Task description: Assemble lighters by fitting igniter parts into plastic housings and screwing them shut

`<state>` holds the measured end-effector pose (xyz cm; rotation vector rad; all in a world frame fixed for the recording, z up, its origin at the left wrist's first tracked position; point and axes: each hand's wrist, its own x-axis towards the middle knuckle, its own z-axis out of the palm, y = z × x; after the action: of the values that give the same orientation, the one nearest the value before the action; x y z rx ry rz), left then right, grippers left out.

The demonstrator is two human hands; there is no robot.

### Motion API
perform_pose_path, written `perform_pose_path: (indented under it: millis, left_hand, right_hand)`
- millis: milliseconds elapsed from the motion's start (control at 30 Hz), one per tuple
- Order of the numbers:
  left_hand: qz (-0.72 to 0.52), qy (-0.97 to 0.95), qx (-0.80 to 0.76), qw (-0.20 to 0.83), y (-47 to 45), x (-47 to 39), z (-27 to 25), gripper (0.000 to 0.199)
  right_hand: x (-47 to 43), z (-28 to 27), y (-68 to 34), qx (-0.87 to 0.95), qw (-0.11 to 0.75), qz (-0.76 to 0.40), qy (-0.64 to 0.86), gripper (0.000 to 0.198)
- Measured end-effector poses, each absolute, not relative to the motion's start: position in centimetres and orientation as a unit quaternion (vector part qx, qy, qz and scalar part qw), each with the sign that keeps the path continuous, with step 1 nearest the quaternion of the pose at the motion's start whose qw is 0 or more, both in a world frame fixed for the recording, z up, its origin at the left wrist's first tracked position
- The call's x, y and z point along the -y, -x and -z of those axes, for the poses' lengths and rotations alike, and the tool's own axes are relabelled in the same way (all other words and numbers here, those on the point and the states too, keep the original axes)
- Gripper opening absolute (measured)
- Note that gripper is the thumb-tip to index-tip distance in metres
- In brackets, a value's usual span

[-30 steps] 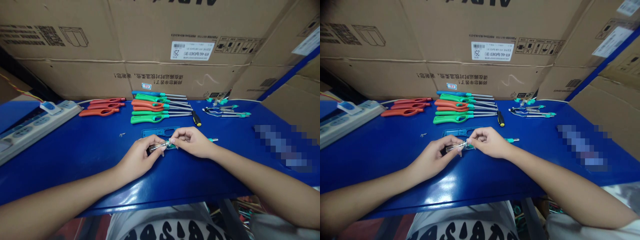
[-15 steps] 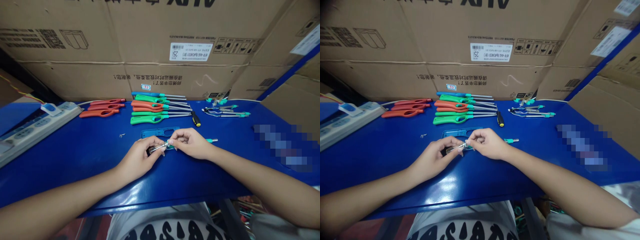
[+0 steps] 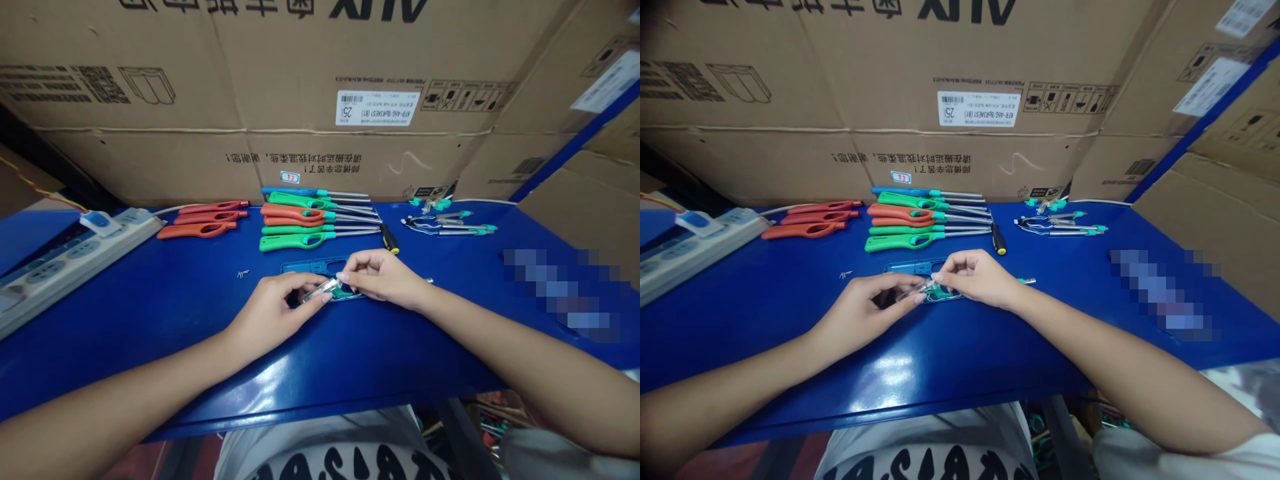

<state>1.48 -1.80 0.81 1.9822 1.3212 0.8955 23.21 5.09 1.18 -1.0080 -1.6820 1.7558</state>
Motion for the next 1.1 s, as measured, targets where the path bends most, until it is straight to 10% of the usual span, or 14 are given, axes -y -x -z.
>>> perform_pose_path:
  millis: [1100]
  left_hand:
    - [-0.277, -0.795, -0.499, 0.205, 0.5, 0.8, -2.5, 0.011]
  right_hand:
    - [-5.6, -1.5, -24.1, 0.647, 0.251, -0.611, 0.381, 0.028]
